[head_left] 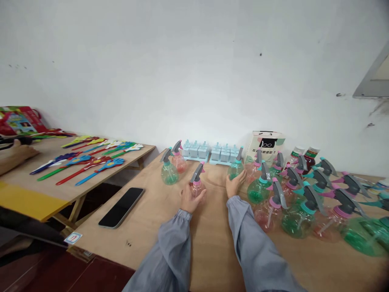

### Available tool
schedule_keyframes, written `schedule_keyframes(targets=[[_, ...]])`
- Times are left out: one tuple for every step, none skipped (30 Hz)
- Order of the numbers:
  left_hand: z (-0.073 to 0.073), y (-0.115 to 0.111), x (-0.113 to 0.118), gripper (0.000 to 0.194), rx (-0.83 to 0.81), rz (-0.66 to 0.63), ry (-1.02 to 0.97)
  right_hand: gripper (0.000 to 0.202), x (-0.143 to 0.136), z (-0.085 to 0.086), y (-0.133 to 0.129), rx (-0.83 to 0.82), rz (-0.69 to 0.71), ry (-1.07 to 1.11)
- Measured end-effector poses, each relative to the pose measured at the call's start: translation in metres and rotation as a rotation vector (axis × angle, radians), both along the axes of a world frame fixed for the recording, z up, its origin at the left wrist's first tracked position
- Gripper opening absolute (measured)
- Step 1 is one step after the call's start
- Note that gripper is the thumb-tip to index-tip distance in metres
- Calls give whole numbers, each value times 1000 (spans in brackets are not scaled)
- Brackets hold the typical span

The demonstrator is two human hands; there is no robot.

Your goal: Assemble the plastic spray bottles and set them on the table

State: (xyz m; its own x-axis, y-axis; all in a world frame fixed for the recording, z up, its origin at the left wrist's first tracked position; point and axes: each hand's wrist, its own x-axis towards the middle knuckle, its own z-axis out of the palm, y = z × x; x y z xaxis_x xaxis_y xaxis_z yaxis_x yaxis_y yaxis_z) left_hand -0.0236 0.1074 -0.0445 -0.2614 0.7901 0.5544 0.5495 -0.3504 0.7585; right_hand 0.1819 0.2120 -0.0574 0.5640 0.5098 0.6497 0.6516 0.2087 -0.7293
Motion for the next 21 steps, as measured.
schedule_keyframes(targets=[[0,0,0,59,0,-1,-2,77,-1,1,-3,20,-13,1],[-1,0,0,59,1,-3,-6,72,-2,2,-6,40,3,13],[-1,0,0,59,1,-7,-11,64,-3,2,-10,55,55,27],[-2,1,0,59,2,-12,-17,55,-5,1,-13,64,135,40],[-2,1,0,60,3,-17,-23,46,-7,0,-16,66,234,44],[-3,1,-1,61,3,-21,-29,38,-10,-1,-18,61,340,38],[-3,2,-1,62,1,-23,-33,32,-13,-3,-20,51,436,26],[-3,2,-1,62,-3,-27,-36,29,-16,-5,-20,40,505,14],[-3,2,-1,63,-9,-32,-37,27,-18,-6,-20,32,548,12],[-2,1,-2,63,-16,-38,-38,28,-19,-7,-19,27,577,22],[-1,1,-2,63,-22,-42,-37,31,-18,-8,-18,25,590,42],[-1,0,-2,63,-26,-42,-36,34,-17,-8,-17,26,585,69],[0,-1,-1,63,-28,-40,-35,36,-14,-8,-15,29,566,100],[0,-2,-1,62,-29,-37,-33,38,-11,-7,-15,31,543,131],[0,-3,-1,61,-29,-36,-31,39,-8,-7,-15,33,519,158],[-1,-3,0,59,-30,-37,-27,40,-5,-6,-16,35,498,181],[-2,-4,1,58,-30,-42,-23,40,-2,-5,-19,37,486,200],[-4,-5,2,55,-31,-49,-20,39,-1,-4,-23,39,483,214],[-5,-7,3,52,-31,-57,-19,38,-1,-3,-27,41,489,224],[-7,-8,5,48,-30,-62,-20,37,-3,-1,-33,43,502,230],[-9,-10,8,45,-32,-65,-23,36,-5,1,-40,45,517,233]])
